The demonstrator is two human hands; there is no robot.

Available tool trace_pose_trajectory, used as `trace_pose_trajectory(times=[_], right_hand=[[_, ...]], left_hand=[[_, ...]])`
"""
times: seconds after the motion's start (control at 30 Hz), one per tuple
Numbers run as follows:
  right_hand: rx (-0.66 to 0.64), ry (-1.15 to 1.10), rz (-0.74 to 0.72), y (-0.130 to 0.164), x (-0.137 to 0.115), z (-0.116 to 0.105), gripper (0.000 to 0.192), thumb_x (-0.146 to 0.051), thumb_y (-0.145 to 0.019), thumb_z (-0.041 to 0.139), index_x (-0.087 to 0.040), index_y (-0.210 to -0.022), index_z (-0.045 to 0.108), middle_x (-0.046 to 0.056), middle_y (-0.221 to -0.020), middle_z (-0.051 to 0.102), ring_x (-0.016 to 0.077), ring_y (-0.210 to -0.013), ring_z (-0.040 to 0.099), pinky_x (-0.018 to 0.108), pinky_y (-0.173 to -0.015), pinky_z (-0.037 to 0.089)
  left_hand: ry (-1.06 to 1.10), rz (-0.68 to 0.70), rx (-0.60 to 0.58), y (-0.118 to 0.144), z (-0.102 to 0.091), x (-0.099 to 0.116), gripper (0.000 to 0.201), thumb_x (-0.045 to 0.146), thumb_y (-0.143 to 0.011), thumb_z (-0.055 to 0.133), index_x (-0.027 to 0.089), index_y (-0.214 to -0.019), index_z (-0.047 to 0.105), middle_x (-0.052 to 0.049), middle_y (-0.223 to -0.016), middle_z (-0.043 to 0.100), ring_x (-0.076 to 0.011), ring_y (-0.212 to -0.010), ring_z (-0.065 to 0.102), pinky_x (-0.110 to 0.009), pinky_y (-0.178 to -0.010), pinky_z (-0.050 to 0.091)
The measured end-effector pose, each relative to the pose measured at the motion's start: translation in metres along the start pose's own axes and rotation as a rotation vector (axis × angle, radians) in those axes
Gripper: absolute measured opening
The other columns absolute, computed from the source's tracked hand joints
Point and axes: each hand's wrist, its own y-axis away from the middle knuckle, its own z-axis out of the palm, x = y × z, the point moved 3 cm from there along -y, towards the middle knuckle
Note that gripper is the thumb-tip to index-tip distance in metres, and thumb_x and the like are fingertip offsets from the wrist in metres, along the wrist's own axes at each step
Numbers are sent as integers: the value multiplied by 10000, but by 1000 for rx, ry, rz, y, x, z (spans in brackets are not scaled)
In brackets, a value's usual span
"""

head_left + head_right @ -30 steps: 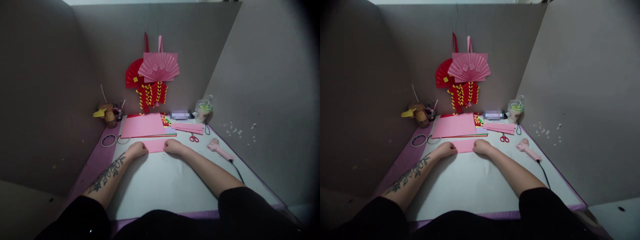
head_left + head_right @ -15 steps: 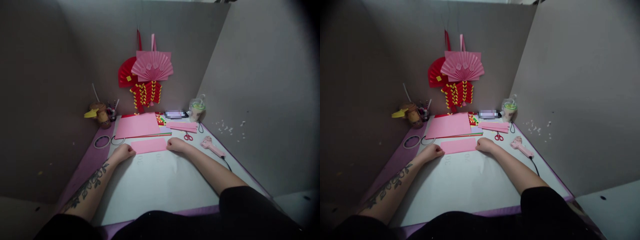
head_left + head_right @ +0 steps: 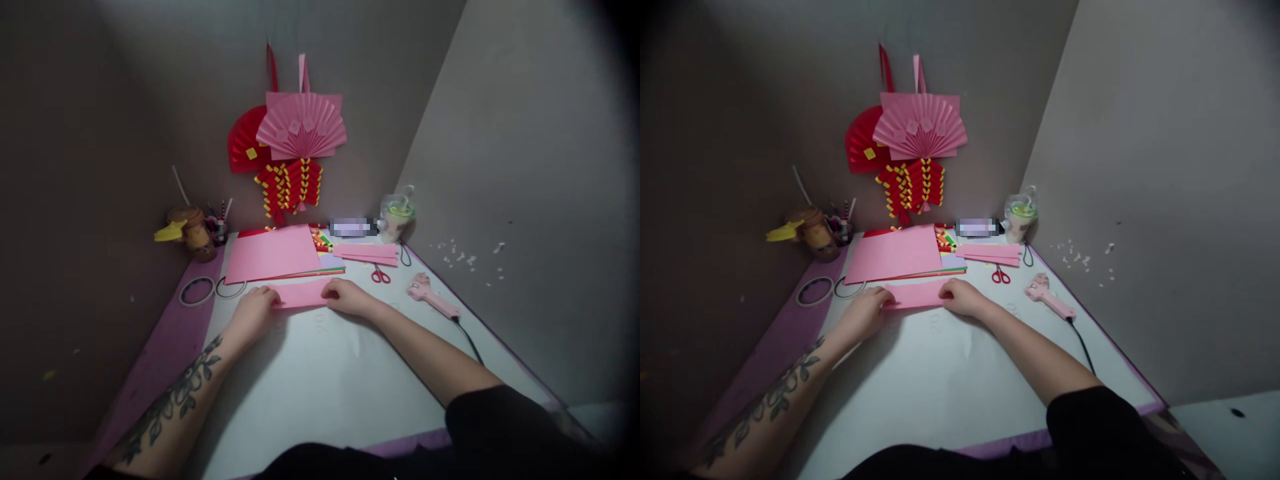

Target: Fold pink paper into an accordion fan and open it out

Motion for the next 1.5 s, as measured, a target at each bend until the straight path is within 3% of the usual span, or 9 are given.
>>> trace_pose_trajectory(times=[0.17, 0.33, 0.57, 0.8, 1.03, 1.5], right_hand=[[-20, -13, 26, 0, -5, 9, 116, -177, -729, 605, -159, -816, 680, 31, -820, 637, 129, -736, 558, 213, -685, 392], [-13, -24, -21, 1, -12, 18, 71, -134, -727, 588, -159, -731, 654, 8, -732, 605, 120, -672, 517, 216, -627, 363], [75, -35, -90, 5, -21, 26, 59, -128, -742, 584, -159, -738, 633, 5, -730, 575, 123, -702, 502, 221, -665, 366], [28, 108, 18, 1, -14, 22, 155, -153, -759, 496, -156, -665, 620, 15, -712, 570, 121, -650, 474, 222, -608, 329], [-61, 135, 107, -8, -7, 24, 111, -194, -715, 508, -169, -674, 609, 3, -747, 599, 109, -625, 480, 215, -566, 303], [-91, 208, 174, -7, -12, 23, 120, -202, -729, 499, -170, -707, 613, 18, -788, 610, 116, -651, 485, 219, -557, 288]], left_hand=[[-144, 26, 11, -8, -7, 40, 212, 143, -849, 450, 177, -930, 642, -118, -986, 629, -265, -1014, 513, -375, -857, 336], [-56, 112, -8, -12, 17, 56, 284, 321, -904, 403, 173, -980, 633, -104, -976, 641, -244, -931, 555, -357, -801, 381], [-30, 114, 40, -9, 37, 46, 282, 289, -900, 395, 181, -898, 657, -81, -869, 653, -213, -838, 584, -321, -749, 410], [130, -4, -31, -19, 37, 42, 289, 285, -852, 416, 186, -863, 687, -75, -909, 684, -195, -852, 608, -277, -714, 422], [157, -73, -137, -30, 37, 37, 260, 328, -785, 457, 204, -799, 685, -45, -805, 705, -179, -716, 607, -253, -563, 363], [69, -72, -118, -32, 35, 34, 266, 365, -814, 459, 203, -779, 668, -56, -748, 670, -190, -706, 595, -253, -583, 380]])
